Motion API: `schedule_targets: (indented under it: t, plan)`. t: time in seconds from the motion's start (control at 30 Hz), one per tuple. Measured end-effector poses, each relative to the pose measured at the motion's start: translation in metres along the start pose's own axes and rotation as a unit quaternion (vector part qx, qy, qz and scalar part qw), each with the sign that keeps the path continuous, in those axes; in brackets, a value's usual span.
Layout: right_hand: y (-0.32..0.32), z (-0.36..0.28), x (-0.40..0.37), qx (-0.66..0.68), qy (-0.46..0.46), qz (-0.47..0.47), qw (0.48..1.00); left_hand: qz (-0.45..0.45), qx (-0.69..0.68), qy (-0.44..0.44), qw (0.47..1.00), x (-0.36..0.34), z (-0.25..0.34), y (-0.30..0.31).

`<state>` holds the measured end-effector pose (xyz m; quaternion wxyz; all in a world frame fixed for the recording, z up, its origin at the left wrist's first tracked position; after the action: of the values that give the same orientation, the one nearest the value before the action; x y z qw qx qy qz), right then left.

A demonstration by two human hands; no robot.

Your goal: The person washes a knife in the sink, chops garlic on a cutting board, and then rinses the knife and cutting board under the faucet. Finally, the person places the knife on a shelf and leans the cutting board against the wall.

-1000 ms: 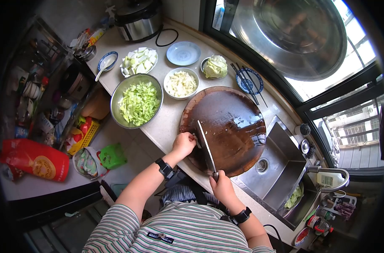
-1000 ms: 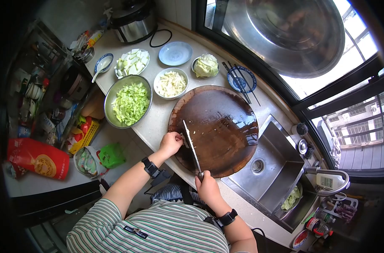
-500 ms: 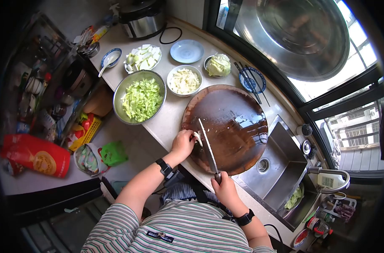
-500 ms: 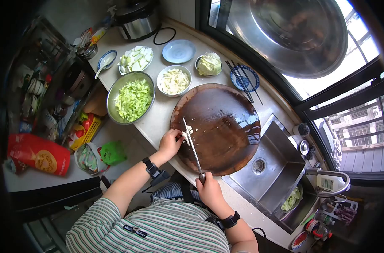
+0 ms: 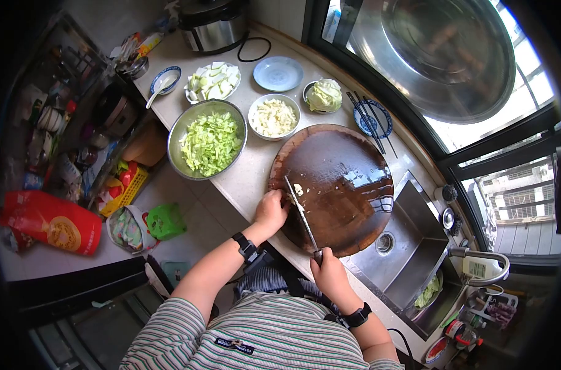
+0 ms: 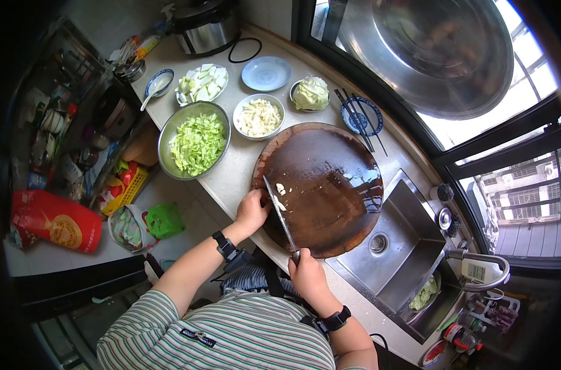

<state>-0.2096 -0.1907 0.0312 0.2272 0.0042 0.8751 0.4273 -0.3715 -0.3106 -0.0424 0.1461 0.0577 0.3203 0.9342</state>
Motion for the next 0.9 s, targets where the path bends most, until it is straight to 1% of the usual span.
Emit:
schedule_targets:
  t: [0.17, 0.27, 0.33, 0.37, 0.4, 0.43, 0.47, 0.5, 0.53, 0.57, 0.6, 0.67, 0.7, 0.73, 0.8, 0.83, 0.87, 0.9]
  plan:
    - [-0.003, -0.003, 0.011, -0.026, 0.009, -0.008, 1.0, -0.003, 0.01, 0.001, 1.0, 0.0, 0.0, 0.001]
    - [-0.007, 0.004, 0.022, -0.02, 0.03, 0.011, 0.999, 0.002, 0.015, -0.003, 1.0, 0.0, 0.0, 0.001]
    - [-0.007, 0.013, 0.028, 0.041, 0.021, 0.027, 0.999, -0.009, 0.042, -0.021, 0.999, 0.002, -0.001, 0.001]
    - [-0.014, 0.026, 0.028, 0.138, -0.017, 0.013, 0.99, -0.008, 0.042, -0.025, 0.999, 0.006, -0.002, 0.002]
    - [-0.009, 0.024, 0.025, 0.138, -0.015, 0.016, 0.99, -0.021, 0.041, -0.048, 0.998, 0.009, 0.001, 0.002]
    - [-0.003, 0.025, 0.019, 0.162, -0.025, 0.039, 0.986, -0.035, 0.041, -0.069, 0.996, 0.01, 0.002, 0.003]
    - [0.004, 0.025, 0.015, 0.186, -0.034, 0.061, 0.98, -0.035, 0.041, -0.069, 0.996, 0.014, 0.001, 0.004]
    - [0.01, 0.027, 0.014, 0.187, -0.029, 0.076, 0.979, -0.037, 0.043, -0.134, 0.989, 0.02, 0.009, 0.006]
    - [0.022, 0.021, 0.009, 0.216, -0.047, 0.061, 0.973, -0.039, 0.044, -0.199, 0.978, 0.025, 0.015, 0.008]
    - [0.028, 0.022, 0.006, 0.226, -0.048, 0.069, 0.97, -0.101, 0.049, -0.21, 0.971, 0.033, 0.015, 0.004]
    - [0.033, 0.024, 0.005, 0.236, -0.049, 0.079, 0.967, -0.102, 0.049, -0.213, 0.971, 0.043, 0.019, 0.008]
    - [0.04, 0.029, 0.002, 0.241, -0.058, 0.089, 0.965, -0.202, 0.114, -0.366, 0.901, 0.045, 0.038, 0.003]
    - [0.043, 0.032, 0.0, 0.245, -0.066, 0.096, 0.962, -0.239, 0.19, -0.407, 0.861, 0.043, 0.041, -0.003]
    - [0.043, 0.034, -0.001, 0.246, -0.066, 0.096, 0.962, -0.239, 0.19, -0.407, 0.861, 0.044, 0.045, -0.004]
    - [0.044, 0.041, -0.004, 0.251, -0.093, 0.1, 0.958, -0.355, 0.28, -0.43, 0.781, 0.039, 0.05, -0.018]
    - [0.045, 0.042, -0.004, 0.254, -0.099, 0.099, 0.957, -0.368, 0.313, -0.441, 0.757, 0.038, 0.055, -0.02]
    - [0.046, 0.043, -0.005, 0.254, -0.098, 0.101, 0.957, -0.366, 0.313, -0.443, 0.756, 0.04, 0.056, -0.021]
    - [0.046, 0.044, -0.006, 0.257, -0.101, 0.103, 0.956, -0.394, 0.297, -0.43, 0.756, 0.04, 0.055, -0.025]
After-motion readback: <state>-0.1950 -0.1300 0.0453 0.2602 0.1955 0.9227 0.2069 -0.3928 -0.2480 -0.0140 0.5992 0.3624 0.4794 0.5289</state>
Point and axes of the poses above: each hand's wrist, its own x-axis towards the middle knuckle, its own y-axis out of the back of the hand, z = x × y, the point moved 5 cm from there along x, towards the middle knuckle, and after that the axes turned 5 degrees about -x, right-handed, at the moved point
